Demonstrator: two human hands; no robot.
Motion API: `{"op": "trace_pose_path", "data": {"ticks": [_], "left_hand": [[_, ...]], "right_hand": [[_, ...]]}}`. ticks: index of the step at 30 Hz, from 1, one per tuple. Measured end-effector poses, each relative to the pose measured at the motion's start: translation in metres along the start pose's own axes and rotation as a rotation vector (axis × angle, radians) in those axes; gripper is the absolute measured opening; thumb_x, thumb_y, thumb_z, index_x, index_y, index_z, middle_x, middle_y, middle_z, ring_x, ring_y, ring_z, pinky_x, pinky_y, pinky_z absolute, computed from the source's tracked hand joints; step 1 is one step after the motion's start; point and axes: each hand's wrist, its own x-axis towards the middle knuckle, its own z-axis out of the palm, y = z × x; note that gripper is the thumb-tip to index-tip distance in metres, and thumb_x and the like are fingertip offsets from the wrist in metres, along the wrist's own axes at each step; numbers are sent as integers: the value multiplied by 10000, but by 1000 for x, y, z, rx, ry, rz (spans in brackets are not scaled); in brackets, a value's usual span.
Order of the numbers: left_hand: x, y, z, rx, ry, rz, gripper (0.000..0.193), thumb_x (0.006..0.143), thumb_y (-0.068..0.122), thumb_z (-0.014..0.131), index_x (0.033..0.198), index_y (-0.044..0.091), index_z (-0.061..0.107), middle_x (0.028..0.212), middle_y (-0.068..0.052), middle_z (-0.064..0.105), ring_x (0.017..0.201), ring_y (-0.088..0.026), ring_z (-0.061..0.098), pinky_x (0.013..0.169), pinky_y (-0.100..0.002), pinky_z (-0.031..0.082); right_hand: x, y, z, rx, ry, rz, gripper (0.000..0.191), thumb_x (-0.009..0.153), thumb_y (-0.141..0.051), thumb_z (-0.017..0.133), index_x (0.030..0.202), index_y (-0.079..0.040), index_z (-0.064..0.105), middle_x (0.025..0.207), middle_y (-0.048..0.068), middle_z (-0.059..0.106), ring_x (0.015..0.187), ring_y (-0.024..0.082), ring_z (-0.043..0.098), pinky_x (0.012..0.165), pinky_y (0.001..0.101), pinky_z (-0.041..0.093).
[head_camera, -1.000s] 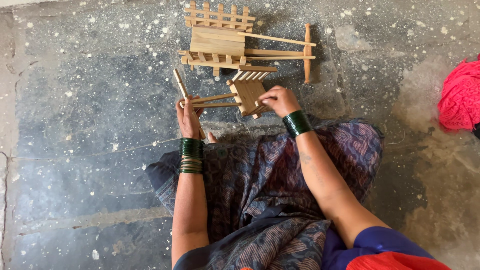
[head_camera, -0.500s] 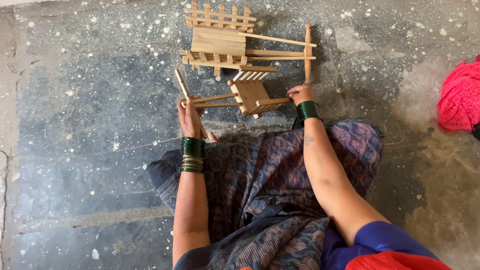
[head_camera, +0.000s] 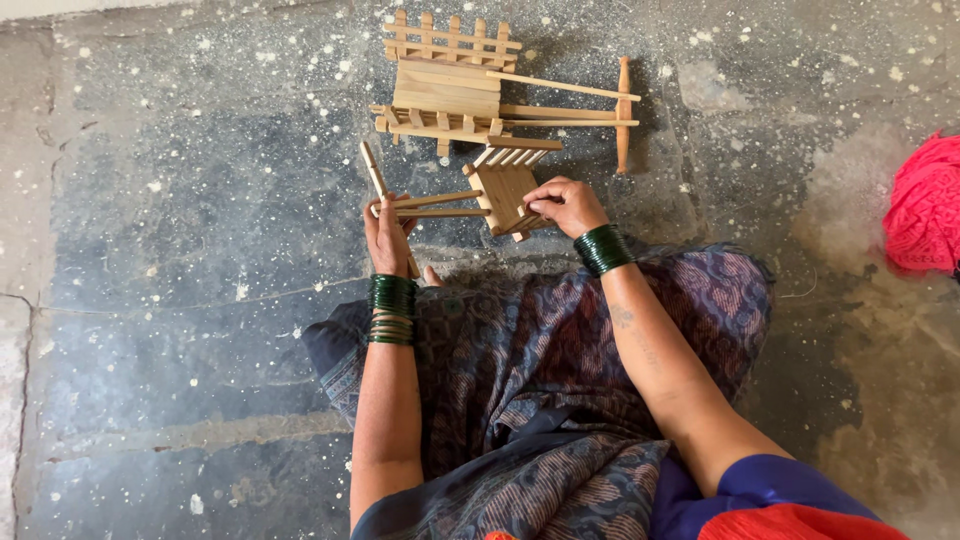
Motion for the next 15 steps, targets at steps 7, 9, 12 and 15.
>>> {"op": "trace_pose_path", "data": {"ticks": [7,9,12,15], "left_hand": [[0,-2,1,-12,-5,9,380,1058,366,473,1267,49,484,1236,-197,690,1083,-264,693,906,-390,614],[1,-2,3,-36,-15,21,380,1065,364,477,1272,45,478,1243,-205,687,1083,-267,685,912,-394,608],[1,-2,3,-28,-15,9,380,1052,367,476,1270,56,465,1240,-201,684,1106,-266,699,933,-399,625],[0,-2,3,1,-5,3,389,1051,372,474,1273,52,471,1237,-203,691,1099,-268,705,929,-399,628]], "right_hand": [[-1,42,-22,-312,135,88,128,846,-117,796,961,-166,819,995,44,776,840,172,732,807,316,588],[-2,47,-24,-305,143,171,113,866,-132,784,971,-166,807,983,54,774,824,177,728,785,327,589],[0,42,-17,-366,145,118,77,886,-155,763,949,-175,802,1001,53,768,811,172,718,786,314,590],[1,19,0,-357,120,-17,77,909,-159,742,958,-175,799,1036,52,761,831,171,698,788,297,590]]}}
